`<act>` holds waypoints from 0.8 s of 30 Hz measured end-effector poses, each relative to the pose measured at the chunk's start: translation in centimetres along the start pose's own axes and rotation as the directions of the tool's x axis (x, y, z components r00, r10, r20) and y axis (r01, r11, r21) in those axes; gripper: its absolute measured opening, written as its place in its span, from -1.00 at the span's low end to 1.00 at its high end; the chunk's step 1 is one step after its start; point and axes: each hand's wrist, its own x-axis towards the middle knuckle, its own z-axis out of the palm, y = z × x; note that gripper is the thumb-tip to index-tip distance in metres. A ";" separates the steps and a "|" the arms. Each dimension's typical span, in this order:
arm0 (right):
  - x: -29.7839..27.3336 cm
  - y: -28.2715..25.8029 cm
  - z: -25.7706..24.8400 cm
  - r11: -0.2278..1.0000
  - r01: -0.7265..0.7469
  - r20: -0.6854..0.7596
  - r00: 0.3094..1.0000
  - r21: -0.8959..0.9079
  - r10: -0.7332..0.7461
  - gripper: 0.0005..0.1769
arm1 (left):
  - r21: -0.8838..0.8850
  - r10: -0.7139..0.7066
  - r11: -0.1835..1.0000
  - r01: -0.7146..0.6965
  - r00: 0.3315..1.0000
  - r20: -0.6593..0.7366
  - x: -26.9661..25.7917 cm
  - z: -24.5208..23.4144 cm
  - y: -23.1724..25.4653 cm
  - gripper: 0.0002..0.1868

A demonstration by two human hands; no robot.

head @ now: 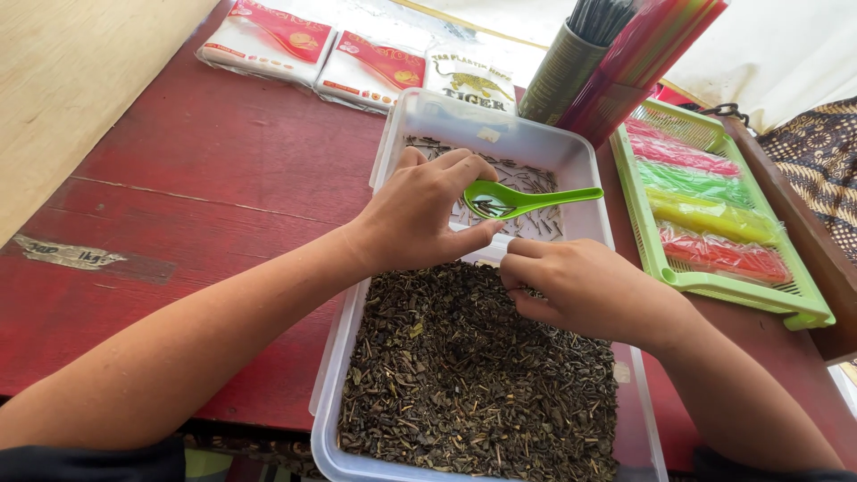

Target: Sorting dried tea leaves by removing stems and sticks using a plastic spoon and fingers

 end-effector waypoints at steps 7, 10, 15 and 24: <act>-0.9 -1.1 -3.1 0.990 0.048 -0.091 0.995 0.134 -0.036 -0.89 | -0.059 -0.002 0.998 0.003 1.000 0.002 0.1 -0.8 0.5 -0.55; -1.5 -1.3 -4.6 0.982 0.091 -0.144 0.987 0.166 -0.067 -0.94 | -0.076 -0.013 0.997 0.013 1.000 0.004 0.1 -0.9 0.8 -0.53; -2.6 -0.8 -5.8 0.976 0.146 -0.188 0.975 0.163 -0.115 -0.84 | -0.017 0.053 0.998 -0.053 0.997 0.061 0.2 -1.6 0.9 -0.59; -3.4 -0.9 -7.0 0.974 0.147 -0.194 0.974 0.171 -0.112 -0.85 | -0.018 0.039 0.999 -0.038 0.995 0.092 0.1 -2.0 0.3 -0.58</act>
